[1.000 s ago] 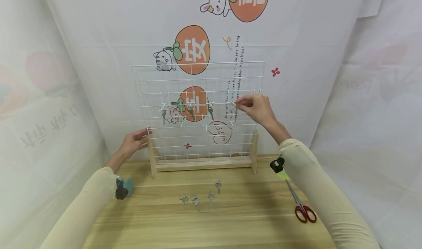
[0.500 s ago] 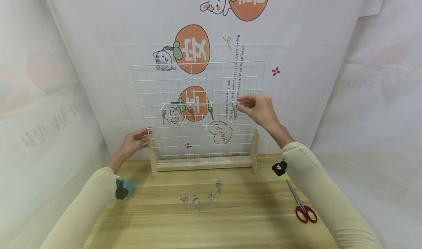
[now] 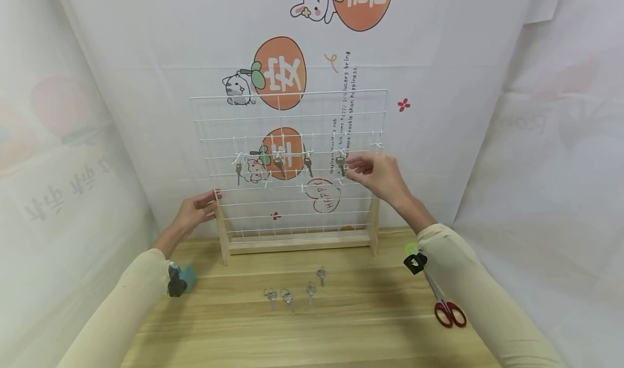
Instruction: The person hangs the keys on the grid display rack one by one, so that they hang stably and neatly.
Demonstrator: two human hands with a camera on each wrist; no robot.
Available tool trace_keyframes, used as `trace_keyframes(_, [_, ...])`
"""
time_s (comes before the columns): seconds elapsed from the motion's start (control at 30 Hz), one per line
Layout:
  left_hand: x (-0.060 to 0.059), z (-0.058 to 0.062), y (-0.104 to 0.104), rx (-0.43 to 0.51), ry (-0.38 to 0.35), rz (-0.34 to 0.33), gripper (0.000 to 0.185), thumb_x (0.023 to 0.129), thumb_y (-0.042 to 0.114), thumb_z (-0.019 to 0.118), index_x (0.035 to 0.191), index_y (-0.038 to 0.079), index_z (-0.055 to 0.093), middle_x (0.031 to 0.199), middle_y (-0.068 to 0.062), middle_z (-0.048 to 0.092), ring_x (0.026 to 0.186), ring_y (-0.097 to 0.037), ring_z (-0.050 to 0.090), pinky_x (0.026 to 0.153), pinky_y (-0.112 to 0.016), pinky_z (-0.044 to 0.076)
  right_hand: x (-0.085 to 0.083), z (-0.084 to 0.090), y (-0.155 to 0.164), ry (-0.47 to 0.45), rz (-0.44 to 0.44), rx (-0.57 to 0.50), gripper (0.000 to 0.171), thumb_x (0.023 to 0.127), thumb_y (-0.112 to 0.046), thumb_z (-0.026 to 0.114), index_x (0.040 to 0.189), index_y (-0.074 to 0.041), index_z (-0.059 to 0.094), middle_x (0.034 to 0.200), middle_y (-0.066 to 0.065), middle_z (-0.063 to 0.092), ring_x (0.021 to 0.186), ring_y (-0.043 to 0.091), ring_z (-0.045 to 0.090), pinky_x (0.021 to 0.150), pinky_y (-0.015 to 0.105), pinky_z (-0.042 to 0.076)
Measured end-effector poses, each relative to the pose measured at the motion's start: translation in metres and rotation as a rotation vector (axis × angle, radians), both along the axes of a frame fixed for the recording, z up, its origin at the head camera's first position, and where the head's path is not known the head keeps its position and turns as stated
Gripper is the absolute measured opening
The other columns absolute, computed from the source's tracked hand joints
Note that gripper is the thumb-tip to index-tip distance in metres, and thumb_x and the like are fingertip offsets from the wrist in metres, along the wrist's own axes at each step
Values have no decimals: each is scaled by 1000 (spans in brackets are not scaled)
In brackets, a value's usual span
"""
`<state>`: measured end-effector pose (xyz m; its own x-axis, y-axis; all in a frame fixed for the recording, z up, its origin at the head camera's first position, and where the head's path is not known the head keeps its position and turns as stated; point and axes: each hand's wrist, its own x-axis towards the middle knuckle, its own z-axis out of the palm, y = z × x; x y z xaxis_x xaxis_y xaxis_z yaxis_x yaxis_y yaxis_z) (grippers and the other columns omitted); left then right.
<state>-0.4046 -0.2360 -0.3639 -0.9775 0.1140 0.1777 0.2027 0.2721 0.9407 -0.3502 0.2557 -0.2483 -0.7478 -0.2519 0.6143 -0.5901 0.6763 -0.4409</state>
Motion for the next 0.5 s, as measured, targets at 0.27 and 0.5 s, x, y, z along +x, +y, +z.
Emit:
trace_keyframes(0.27, [1, 0, -2, 11, 1, -3, 54, 108, 1, 52, 160, 5, 37, 160, -19, 44, 146, -38, 43, 111, -45, 49, 0, -26, -4, -49, 41, 13, 27, 91, -10, 82, 117, -1, 77, 107, 15, 78, 89, 28, 75, 79, 27, 64])
trace_keyframes(0.5, [1, 1, -2, 5, 0, -11, 54, 109, 2, 51, 160, 5, 36, 160, -20, 42, 146, -38, 43, 112, -45, 48, 3, -59, -4, -128, 48, 34, 24, 92, -10, 81, 115, -3, 77, 108, 15, 78, 89, 25, 75, 81, 38, 65])
